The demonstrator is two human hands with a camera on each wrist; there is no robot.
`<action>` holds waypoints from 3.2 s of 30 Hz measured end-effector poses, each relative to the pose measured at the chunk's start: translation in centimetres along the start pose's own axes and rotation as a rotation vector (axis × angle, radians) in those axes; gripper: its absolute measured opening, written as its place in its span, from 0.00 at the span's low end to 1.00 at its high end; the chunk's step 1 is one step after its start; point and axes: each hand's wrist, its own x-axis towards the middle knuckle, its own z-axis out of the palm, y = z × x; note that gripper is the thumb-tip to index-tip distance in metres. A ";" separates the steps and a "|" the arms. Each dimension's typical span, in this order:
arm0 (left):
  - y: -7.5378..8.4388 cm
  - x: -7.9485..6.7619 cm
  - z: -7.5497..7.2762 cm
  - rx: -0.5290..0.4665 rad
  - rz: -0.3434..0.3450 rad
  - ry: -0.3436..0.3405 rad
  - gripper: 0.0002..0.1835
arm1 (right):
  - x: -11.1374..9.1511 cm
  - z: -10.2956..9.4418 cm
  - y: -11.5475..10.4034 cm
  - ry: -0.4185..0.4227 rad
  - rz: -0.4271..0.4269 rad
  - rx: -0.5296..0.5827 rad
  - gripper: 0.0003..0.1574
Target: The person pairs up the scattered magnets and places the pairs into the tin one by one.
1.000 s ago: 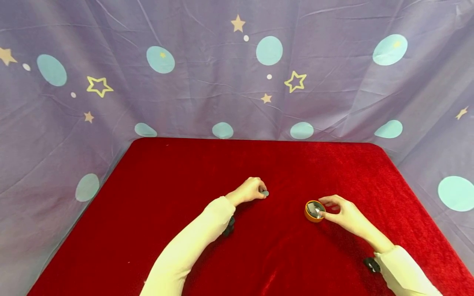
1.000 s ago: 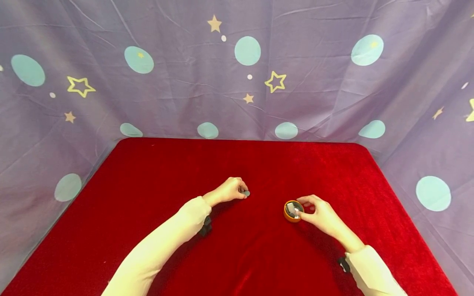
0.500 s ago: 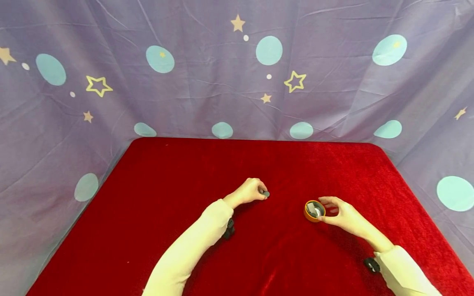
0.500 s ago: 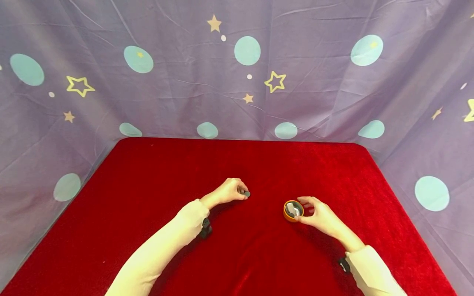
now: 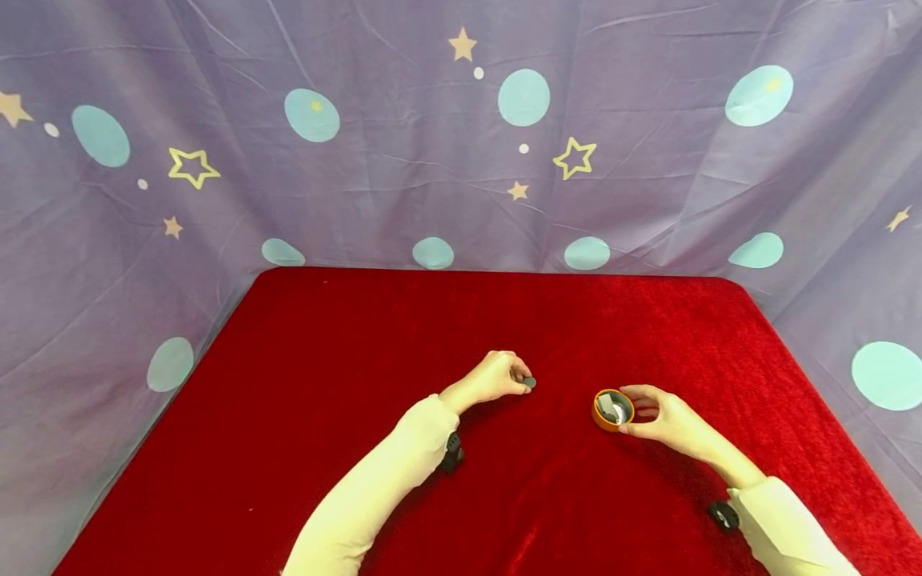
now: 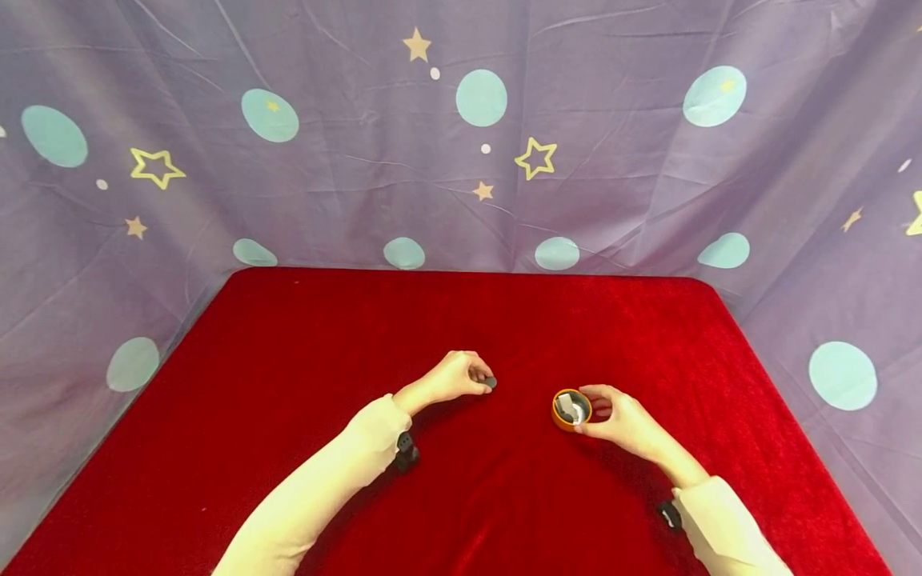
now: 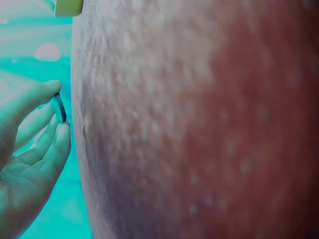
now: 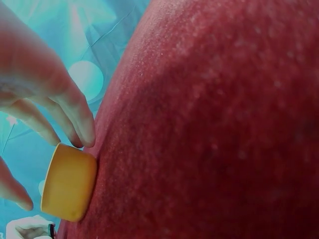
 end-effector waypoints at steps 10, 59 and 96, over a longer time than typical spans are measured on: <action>1.6 0.0 0.6 -0.083 -0.013 -0.013 0.09 | 0.0 0.0 0.3 -0.015 0.003 0.041 0.33; 6.8 3.0 4.8 -0.116 0.040 0.009 0.10 | 0.0 -0.2 0.4 -0.017 0.013 0.083 0.30; 8.7 4.0 6.1 -0.145 0.007 -0.032 0.14 | 0.0 -0.4 0.7 -0.016 0.028 0.057 0.29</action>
